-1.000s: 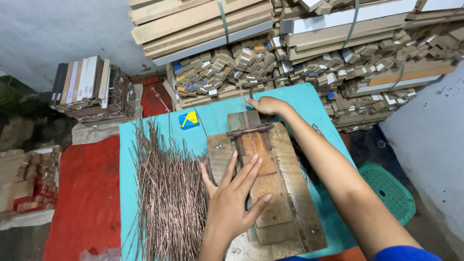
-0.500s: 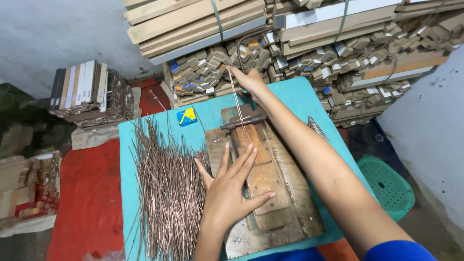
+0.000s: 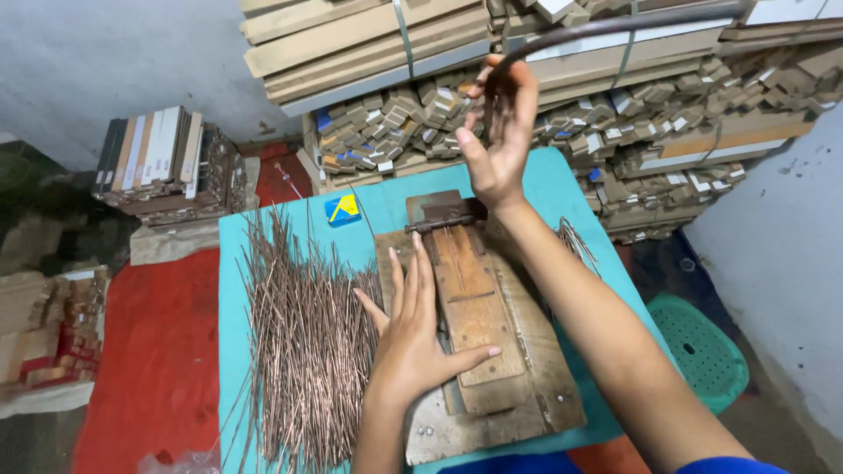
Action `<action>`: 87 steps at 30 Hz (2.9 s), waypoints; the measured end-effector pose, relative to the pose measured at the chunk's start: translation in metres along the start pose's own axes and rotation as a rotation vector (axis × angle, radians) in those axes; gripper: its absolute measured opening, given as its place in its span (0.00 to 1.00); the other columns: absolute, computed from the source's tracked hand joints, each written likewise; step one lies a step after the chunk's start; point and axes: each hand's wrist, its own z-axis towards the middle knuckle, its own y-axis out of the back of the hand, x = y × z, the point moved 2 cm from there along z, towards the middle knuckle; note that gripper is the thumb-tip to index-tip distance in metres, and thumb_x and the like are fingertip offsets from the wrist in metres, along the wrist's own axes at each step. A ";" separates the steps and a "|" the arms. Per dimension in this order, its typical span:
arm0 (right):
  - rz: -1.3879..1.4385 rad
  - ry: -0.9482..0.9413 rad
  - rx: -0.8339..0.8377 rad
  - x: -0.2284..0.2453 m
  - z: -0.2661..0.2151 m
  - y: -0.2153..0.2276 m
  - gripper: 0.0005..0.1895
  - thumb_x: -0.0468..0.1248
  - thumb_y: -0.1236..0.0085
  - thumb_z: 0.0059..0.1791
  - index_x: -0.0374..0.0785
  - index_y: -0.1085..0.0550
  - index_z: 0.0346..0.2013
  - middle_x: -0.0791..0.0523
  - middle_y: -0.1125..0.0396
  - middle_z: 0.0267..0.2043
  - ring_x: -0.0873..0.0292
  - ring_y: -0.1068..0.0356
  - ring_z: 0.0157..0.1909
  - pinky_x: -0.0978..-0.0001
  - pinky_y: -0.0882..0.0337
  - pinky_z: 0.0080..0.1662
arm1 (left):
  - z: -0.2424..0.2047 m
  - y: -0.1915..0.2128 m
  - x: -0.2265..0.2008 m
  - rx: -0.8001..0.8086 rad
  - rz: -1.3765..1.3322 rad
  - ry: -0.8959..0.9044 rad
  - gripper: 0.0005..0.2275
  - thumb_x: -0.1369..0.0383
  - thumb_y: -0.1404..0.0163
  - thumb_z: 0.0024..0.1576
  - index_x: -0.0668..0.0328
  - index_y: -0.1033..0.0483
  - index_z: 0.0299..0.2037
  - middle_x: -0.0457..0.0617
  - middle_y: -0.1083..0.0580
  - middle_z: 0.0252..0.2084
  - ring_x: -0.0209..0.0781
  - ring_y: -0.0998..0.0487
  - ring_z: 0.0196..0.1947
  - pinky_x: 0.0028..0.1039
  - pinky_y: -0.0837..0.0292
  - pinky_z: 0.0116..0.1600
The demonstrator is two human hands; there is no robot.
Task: Cutting thin sticks to a uniform length using a manual lever-operated cutting jig
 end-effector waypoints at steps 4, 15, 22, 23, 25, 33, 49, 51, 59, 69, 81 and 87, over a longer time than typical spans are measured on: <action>0.105 0.062 -0.039 0.047 -0.006 -0.011 0.34 0.47 0.41 0.48 0.46 0.42 0.64 0.59 0.41 0.54 0.65 0.40 0.50 0.77 0.34 0.45 | -0.001 0.000 0.000 0.003 -0.025 0.018 0.70 0.31 0.37 0.41 0.60 0.82 0.75 0.48 0.78 0.81 0.56 0.84 0.79 0.77 0.86 0.65; 0.039 0.226 -0.066 0.109 -0.096 0.018 0.21 0.41 0.42 0.45 0.53 0.43 0.46 0.54 0.46 0.49 0.52 0.38 0.52 0.45 0.35 0.61 | -0.005 0.006 -0.002 -0.056 -0.073 -0.137 0.53 0.37 0.39 0.46 0.36 0.59 0.78 0.36 0.63 0.82 0.61 0.73 0.79 0.79 0.90 0.60; 0.073 0.211 -0.142 0.089 -0.062 0.013 0.06 0.41 0.50 0.58 0.50 0.38 0.44 0.52 0.40 0.47 0.50 0.32 0.48 0.49 0.26 0.57 | -0.005 0.007 -0.001 -0.119 -0.053 -0.160 0.53 0.38 0.38 0.46 0.40 0.57 0.78 0.34 0.55 0.81 0.58 0.68 0.79 0.77 0.90 0.62; 0.075 0.193 -0.137 0.088 -0.055 0.008 0.06 0.42 0.52 0.59 0.50 0.40 0.45 0.50 0.41 0.45 0.49 0.33 0.46 0.53 0.28 0.54 | -0.004 0.007 -0.001 -0.099 -0.052 -0.141 0.54 0.38 0.37 0.45 0.39 0.58 0.78 0.33 0.54 0.80 0.57 0.68 0.79 0.78 0.89 0.62; 0.074 0.174 -0.130 0.086 -0.041 0.001 0.07 0.43 0.54 0.60 0.51 0.42 0.46 0.48 0.42 0.43 0.47 0.35 0.43 0.57 0.30 0.50 | -0.003 0.006 -0.002 -0.079 -0.053 -0.124 0.54 0.38 0.36 0.44 0.39 0.58 0.78 0.33 0.53 0.80 0.56 0.68 0.79 0.79 0.88 0.62; 0.056 -0.117 -0.017 0.021 0.007 -0.003 0.21 0.25 0.57 0.60 0.46 0.43 0.65 0.45 0.35 0.58 0.47 0.31 0.62 0.54 0.30 0.71 | -0.004 0.010 -0.004 -0.074 -0.115 -0.125 0.51 0.40 0.38 0.45 0.38 0.57 0.76 0.41 0.43 0.77 0.55 0.65 0.79 0.77 0.90 0.63; -0.062 -1.547 -0.017 -0.137 -0.075 0.048 0.13 0.44 0.50 0.53 0.46 0.30 0.52 0.52 0.35 0.45 0.62 0.34 0.34 0.82 0.28 0.28 | -0.004 0.013 -0.005 -0.049 -0.118 -0.104 0.51 0.39 0.40 0.44 0.34 0.58 0.76 0.39 0.42 0.76 0.59 0.60 0.78 0.78 0.88 0.63; -0.234 -1.471 0.220 -0.103 -0.071 0.038 0.20 0.45 0.52 0.49 0.49 0.31 0.56 0.54 0.32 0.55 0.56 0.31 0.56 0.67 0.29 0.36 | -0.003 0.015 -0.006 -0.037 -0.120 -0.107 0.51 0.40 0.39 0.44 0.32 0.59 0.76 0.36 0.41 0.77 0.61 0.58 0.78 0.78 0.85 0.64; -0.649 -0.635 0.677 0.002 -0.014 0.028 0.11 0.43 0.47 0.55 0.44 0.31 0.30 0.58 0.40 0.31 0.61 0.43 0.37 0.66 0.42 0.42 | -0.002 0.016 -0.007 0.004 -0.121 -0.087 0.51 0.39 0.41 0.46 0.32 0.63 0.76 0.39 0.42 0.77 0.63 0.56 0.76 0.78 0.89 0.64; -1.280 -0.850 1.484 0.036 -0.005 -0.028 0.25 0.57 0.46 0.48 0.36 0.25 0.35 0.49 0.25 0.40 0.43 0.26 0.44 0.49 0.28 0.41 | -0.004 0.014 -0.007 0.002 -0.124 -0.090 0.51 0.37 0.44 0.46 0.31 0.65 0.76 0.38 0.43 0.77 0.64 0.49 0.74 0.78 0.91 0.63; -1.046 -0.857 1.409 0.005 -0.010 -0.004 0.22 0.49 0.44 0.51 0.34 0.25 0.23 0.48 0.28 0.25 0.50 0.30 0.30 0.56 0.35 0.35 | -0.004 0.008 -0.003 0.002 -0.141 -0.115 0.50 0.35 0.50 0.47 0.33 0.67 0.76 0.40 0.46 0.78 0.63 0.48 0.75 0.79 0.91 0.63; -1.242 -0.855 1.287 0.009 -0.007 -0.012 0.20 0.50 0.51 0.52 0.36 0.22 0.39 0.45 0.25 0.43 0.38 0.27 0.47 0.46 0.29 0.42 | -0.004 0.000 0.001 -0.048 -0.100 -0.173 0.43 0.35 0.52 0.49 0.34 0.50 0.75 0.32 0.52 0.79 0.62 0.53 0.77 0.81 0.89 0.61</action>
